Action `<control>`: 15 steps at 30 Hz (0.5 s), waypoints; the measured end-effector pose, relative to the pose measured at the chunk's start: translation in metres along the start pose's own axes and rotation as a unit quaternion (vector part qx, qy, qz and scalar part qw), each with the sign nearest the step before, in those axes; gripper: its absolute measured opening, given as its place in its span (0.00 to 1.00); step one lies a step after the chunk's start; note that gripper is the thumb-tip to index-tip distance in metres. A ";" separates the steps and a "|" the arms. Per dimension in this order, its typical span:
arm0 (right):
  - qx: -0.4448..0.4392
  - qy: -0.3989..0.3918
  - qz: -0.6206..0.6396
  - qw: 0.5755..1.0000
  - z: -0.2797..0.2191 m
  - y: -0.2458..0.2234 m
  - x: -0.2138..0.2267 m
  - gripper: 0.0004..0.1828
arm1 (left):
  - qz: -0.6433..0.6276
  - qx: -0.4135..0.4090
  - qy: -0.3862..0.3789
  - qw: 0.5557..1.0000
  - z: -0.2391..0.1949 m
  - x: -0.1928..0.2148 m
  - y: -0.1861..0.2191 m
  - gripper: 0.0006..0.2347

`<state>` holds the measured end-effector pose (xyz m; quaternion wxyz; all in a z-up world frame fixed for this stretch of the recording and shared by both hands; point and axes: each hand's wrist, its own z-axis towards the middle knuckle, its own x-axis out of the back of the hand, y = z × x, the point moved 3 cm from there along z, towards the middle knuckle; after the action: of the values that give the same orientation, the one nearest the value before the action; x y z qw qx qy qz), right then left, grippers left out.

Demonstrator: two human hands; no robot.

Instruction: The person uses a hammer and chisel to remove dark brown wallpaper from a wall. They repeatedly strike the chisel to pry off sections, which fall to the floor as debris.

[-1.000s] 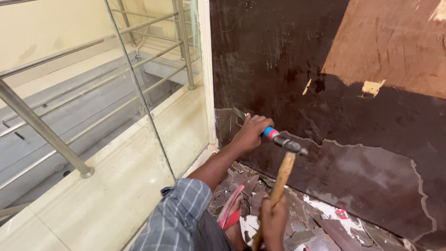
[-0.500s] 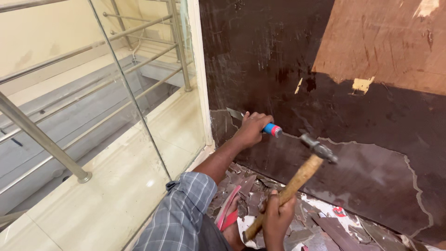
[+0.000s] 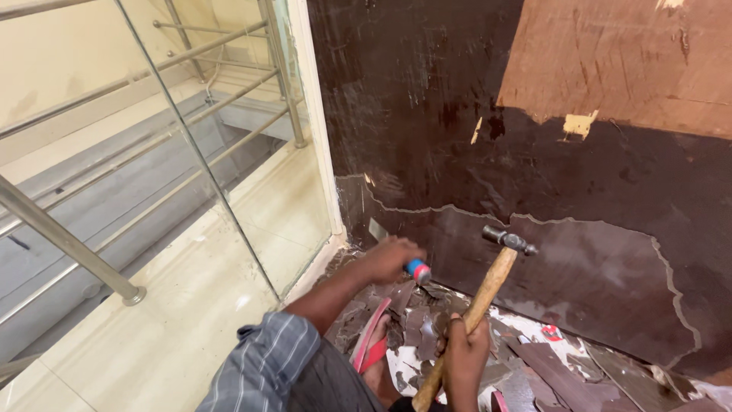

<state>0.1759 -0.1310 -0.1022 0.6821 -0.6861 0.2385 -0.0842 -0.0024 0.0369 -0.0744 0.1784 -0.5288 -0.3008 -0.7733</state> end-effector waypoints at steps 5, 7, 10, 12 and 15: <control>-0.008 0.015 -0.007 1.000 0.004 0.021 0.003 0.10 | 0.035 -0.011 -0.024 0.999 -0.031 -0.022 0.030 0.18; -0.021 0.002 -0.003 1.000 0.007 0.031 0.003 0.11 | 0.066 -0.037 0.000 0.997 -0.039 -0.024 0.031 0.15; -0.067 -0.042 0.028 0.996 0.004 0.046 -0.004 0.11 | 0.133 -0.075 0.041 0.987 -0.055 -0.032 0.028 0.11; -0.106 -0.066 0.021 0.992 -0.001 0.056 -0.010 0.13 | 0.155 -0.066 0.030 0.985 -0.068 -0.041 0.021 0.10; -0.138 -0.063 -0.014 0.988 -0.012 0.071 -0.023 0.18 | 0.138 -0.025 -0.009 0.990 -0.083 -0.059 0.012 0.10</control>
<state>0.1356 -0.1289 -0.1662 0.5929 -0.7812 0.1949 -0.0171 -0.0317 -0.0291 -0.1465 0.2672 -0.5764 -0.2069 -0.7440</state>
